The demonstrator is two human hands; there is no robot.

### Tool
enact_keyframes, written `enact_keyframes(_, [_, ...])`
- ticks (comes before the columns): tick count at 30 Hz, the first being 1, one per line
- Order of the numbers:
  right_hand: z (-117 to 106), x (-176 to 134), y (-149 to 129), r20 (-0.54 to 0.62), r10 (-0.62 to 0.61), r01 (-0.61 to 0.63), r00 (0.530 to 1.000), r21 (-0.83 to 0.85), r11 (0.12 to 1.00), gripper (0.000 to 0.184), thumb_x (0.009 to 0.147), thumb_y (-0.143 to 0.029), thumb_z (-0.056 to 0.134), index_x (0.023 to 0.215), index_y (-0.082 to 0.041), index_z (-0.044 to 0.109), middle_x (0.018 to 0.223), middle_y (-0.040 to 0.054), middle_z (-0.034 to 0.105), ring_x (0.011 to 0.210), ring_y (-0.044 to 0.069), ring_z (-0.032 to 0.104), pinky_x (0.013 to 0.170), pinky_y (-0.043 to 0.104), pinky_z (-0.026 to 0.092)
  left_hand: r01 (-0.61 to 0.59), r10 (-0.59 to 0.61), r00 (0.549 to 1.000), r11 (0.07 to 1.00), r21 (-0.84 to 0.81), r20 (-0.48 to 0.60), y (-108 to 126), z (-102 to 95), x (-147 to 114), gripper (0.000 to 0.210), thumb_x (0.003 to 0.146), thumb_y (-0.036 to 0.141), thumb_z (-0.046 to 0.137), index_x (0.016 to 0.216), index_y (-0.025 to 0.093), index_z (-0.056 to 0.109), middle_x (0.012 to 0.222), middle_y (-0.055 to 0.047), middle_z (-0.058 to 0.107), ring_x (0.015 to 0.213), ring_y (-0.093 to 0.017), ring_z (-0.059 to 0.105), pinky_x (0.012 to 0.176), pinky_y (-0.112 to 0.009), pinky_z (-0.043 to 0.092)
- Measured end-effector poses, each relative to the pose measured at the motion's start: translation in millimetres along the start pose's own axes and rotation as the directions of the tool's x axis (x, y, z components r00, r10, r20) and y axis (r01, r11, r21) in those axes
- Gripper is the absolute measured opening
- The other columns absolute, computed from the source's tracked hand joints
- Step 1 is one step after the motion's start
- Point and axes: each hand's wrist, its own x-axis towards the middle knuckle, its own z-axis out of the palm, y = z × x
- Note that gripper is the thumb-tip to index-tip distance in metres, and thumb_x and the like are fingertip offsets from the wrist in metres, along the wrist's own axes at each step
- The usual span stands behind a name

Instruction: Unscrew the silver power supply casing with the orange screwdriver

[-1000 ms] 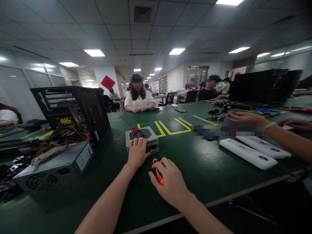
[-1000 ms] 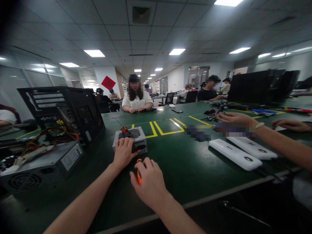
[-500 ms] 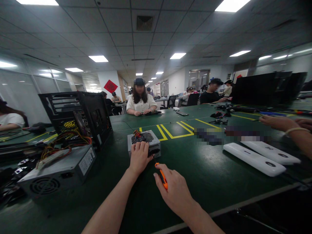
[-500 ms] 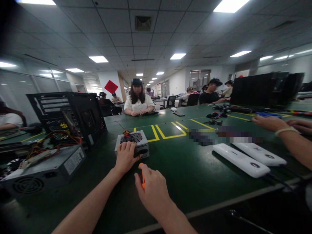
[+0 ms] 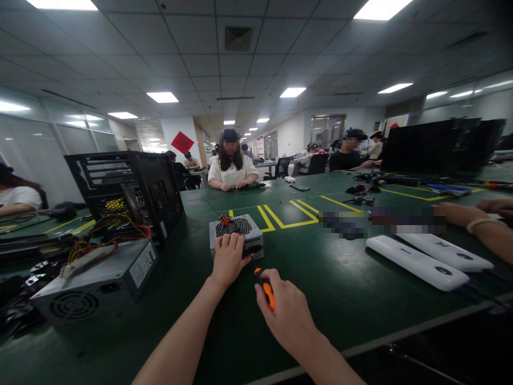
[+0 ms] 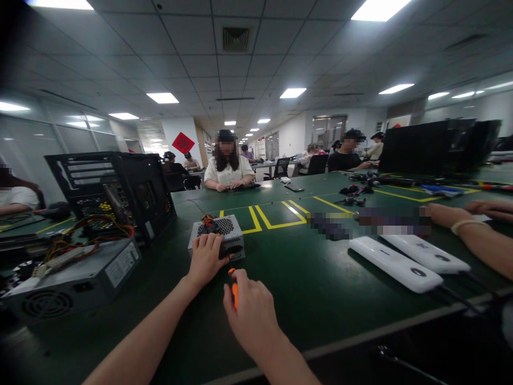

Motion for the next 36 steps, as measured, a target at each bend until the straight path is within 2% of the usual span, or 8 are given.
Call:
enact_keyframes(6, [-2.6,-1.9,-1.3,-0.036,-0.183,0.179,0.982,-0.092,0.980,0.009,0.075,-0.014,0.050,0.076,-0.020,0.056,0.077,0.0030,0.052,0.072,0.016,0.049,0.065,0.028,0.036,-0.046,0.045,0.999,0.999,-0.018,-0.011,-3.7,-2.7,-3.2,0.040,0.075,0.042,0.056,0.104,0.015,0.053,0.097,-0.011,0.054,0.092,-0.025,0.044,0.081,-0.040,0.033])
enact_keyframes(9, [-4.7,-3.5,-4.3,-0.043,-0.185,0.183,0.982,-0.045,0.982,0.012,0.082,-0.025,0.046,0.082,-0.019,0.057,0.075,0.0035,0.053,0.069,0.016,0.050,0.065,0.028,0.035,-0.081,0.081,0.997,0.996,-0.039,-0.003,-6.1,-5.4,-5.6,0.041,0.074,0.043,0.057,0.103,0.015,0.054,0.098,-0.011,0.055,0.091,-0.025,0.045,0.081,-0.039,0.033])
enact_keyframes(12, [-3.6,-4.9,-4.7,-0.055,-0.180,0.180,0.982,0.004,0.984,0.015,0.083,-0.021,0.042,0.092,-0.016,0.054,0.072,0.0025,0.056,0.064,0.014,0.050,0.062,0.028,0.035,-0.087,0.087,0.996,0.995,-0.052,0.007,-6.9,-6.7,-7.0,0.042,0.074,0.044,0.056,0.103,0.014,0.053,0.099,-0.011,0.055,0.091,-0.024,0.044,0.081,-0.039,0.033])
enact_keyframes(17, [-3.3,-4.8,-5.2,0.046,-0.219,0.221,0.975,-0.047,0.974,0.008,0.072,-0.013,0.051,0.075,-0.020,0.054,0.077,0.0023,0.054,0.071,0.016,0.048,0.065,0.029,0.035,-0.063,0.064,0.998,0.997,-0.039,0.010,-4.9,-6.9,-6.4,0.044,0.075,0.047,0.053,0.103,0.013,0.053,0.100,-0.011,0.054,0.093,-0.025,0.043,0.081,-0.040,0.032])
enact_keyframes(21, [-4.2,-4.0,-7.7,0.082,-0.189,0.189,0.979,-0.002,0.982,0.010,0.076,-0.027,0.055,0.083,-0.021,0.054,0.081,0.0032,0.056,0.075,0.018,0.050,0.069,0.031,0.036,-0.053,0.054,0.998,0.998,-0.041,0.031,-3.4,-9.4,-5.4,0.045,0.074,0.048,0.054,0.103,0.014,0.052,0.101,-0.011,0.053,0.093,-0.026,0.043,0.082,-0.041,0.032])
enact_keyframes(24, [-1.7,-3.9,-6.4,0.039,-0.149,0.146,0.988,0.076,0.986,0.014,0.081,-0.024,0.050,0.093,-0.017,0.051,0.079,0.0029,0.058,0.070,0.016,0.053,0.068,0.030,0.037,-0.043,0.046,0.998,0.997,-0.056,0.050,-3.3,-12.1,-4.7,0.044,0.073,0.047,0.056,0.103,0.016,0.052,0.100,-0.010,0.053,0.094,-0.026,0.043,0.082,-0.041,0.032])
enact_keyframes(29, [-1.2,-3.5,-4.0,-0.019,-0.199,0.199,0.980,0.036,0.979,0.012,0.074,-0.009,0.047,0.078,-0.018,0.054,0.073,0.0019,0.053,0.068,0.015,0.049,0.065,0.027,0.035,-0.037,0.040,0.997,0.998,-0.058,0.068,-3.8,-15.4,-3.1,0.041,0.073,0.045,0.057,0.102,0.016,0.051,0.099,-0.009,0.051,0.093,-0.026,0.042,0.081,-0.040,0.032])
enact_keyframes(36, [-2.1,-5.8,-5.4,-0.112,-0.221,0.221,0.969,-0.010,0.975,0.013,0.082,-0.023,0.046,0.082,-0.019,0.058,0.069,0.0018,0.053,0.063,0.014,0.048,0.062,0.026,0.032,-0.054,0.057,0.990,0.998,-0.026,0.130,-6.1,-18.5,-0.2,0.041,0.072,0.043,0.059,0.102,0.017,0.049,0.100,-0.007,0.049,0.092,-0.025,0.041,0.079,-0.038,0.033])
